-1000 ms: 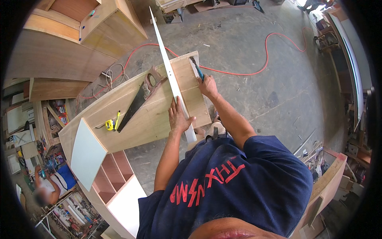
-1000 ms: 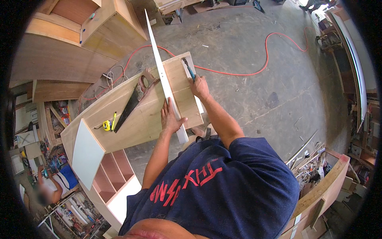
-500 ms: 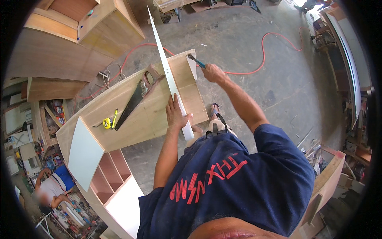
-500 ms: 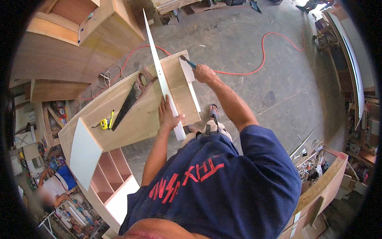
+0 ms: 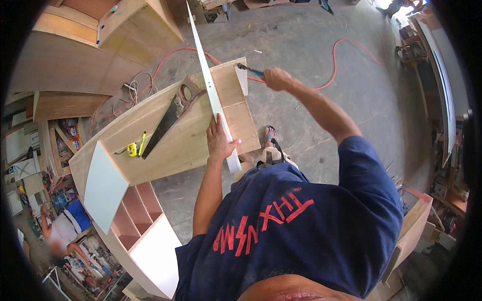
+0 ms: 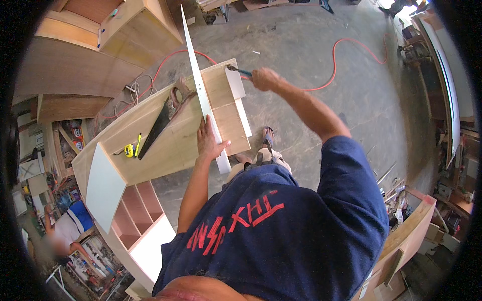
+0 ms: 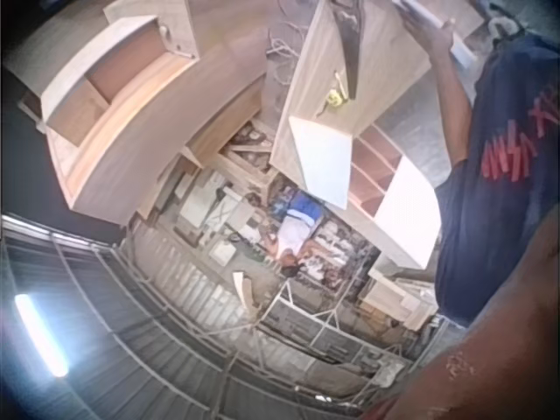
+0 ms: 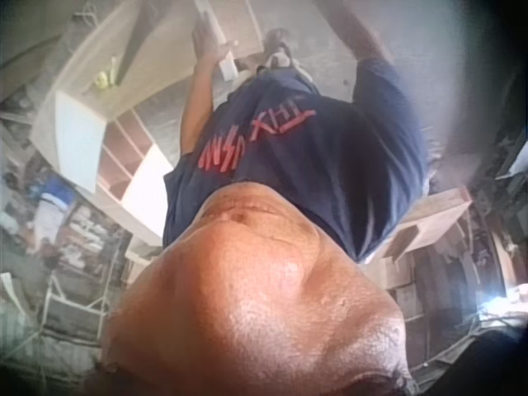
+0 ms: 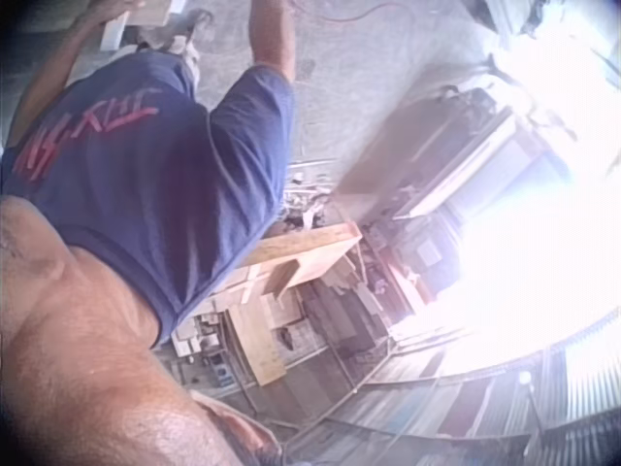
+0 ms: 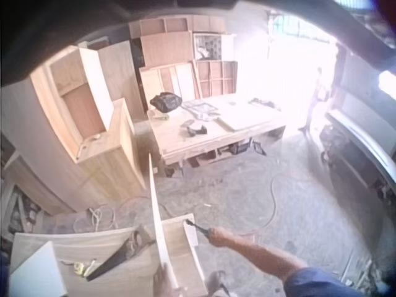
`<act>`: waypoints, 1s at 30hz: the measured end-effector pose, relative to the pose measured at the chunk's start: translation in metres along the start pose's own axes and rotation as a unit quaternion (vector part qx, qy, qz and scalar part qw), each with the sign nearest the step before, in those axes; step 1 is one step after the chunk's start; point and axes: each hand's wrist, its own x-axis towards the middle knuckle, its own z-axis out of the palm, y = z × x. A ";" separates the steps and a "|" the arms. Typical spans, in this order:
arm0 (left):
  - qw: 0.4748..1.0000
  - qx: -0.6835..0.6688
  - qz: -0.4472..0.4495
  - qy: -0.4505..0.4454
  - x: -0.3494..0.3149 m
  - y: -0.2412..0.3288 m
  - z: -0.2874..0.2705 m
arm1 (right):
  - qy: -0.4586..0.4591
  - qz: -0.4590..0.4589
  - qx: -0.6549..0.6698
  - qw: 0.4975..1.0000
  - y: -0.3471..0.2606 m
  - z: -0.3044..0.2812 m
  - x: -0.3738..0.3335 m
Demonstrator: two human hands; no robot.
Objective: The person positions a white panel onto a wooden cabinet frame and secures it using a pneumatic nail gun. They then attach a thin wooden trim strip along the edge of the panel, fastening it with the nail gun while another person assists in the background.
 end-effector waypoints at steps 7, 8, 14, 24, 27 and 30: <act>1.000 -0.020 -0.005 -0.012 0.001 0.007 -0.004 | 0.108 0.194 0.369 0.902 -0.039 0.116 0.007; 1.000 -0.020 -0.009 -0.013 0.000 0.006 -0.003 | 0.119 0.208 0.388 0.890 -0.048 0.119 0.006; 0.999 -0.010 -0.022 -0.021 0.000 0.008 -0.005 | 0.078 0.232 0.424 0.872 -0.072 0.098 -0.013; 1.000 0.001 -0.012 -0.018 0.002 0.007 -0.003 | 0.101 0.214 0.378 0.895 -0.071 0.094 -0.015; 1.000 -0.006 -0.012 -0.019 0.002 0.007 -0.003 | 0.107 0.217 0.387 0.890 -0.073 0.093 -0.013; 1.000 -0.009 -0.014 -0.020 0.000 0.007 -0.004 | 0.104 0.210 0.392 0.890 -0.077 0.088 -0.017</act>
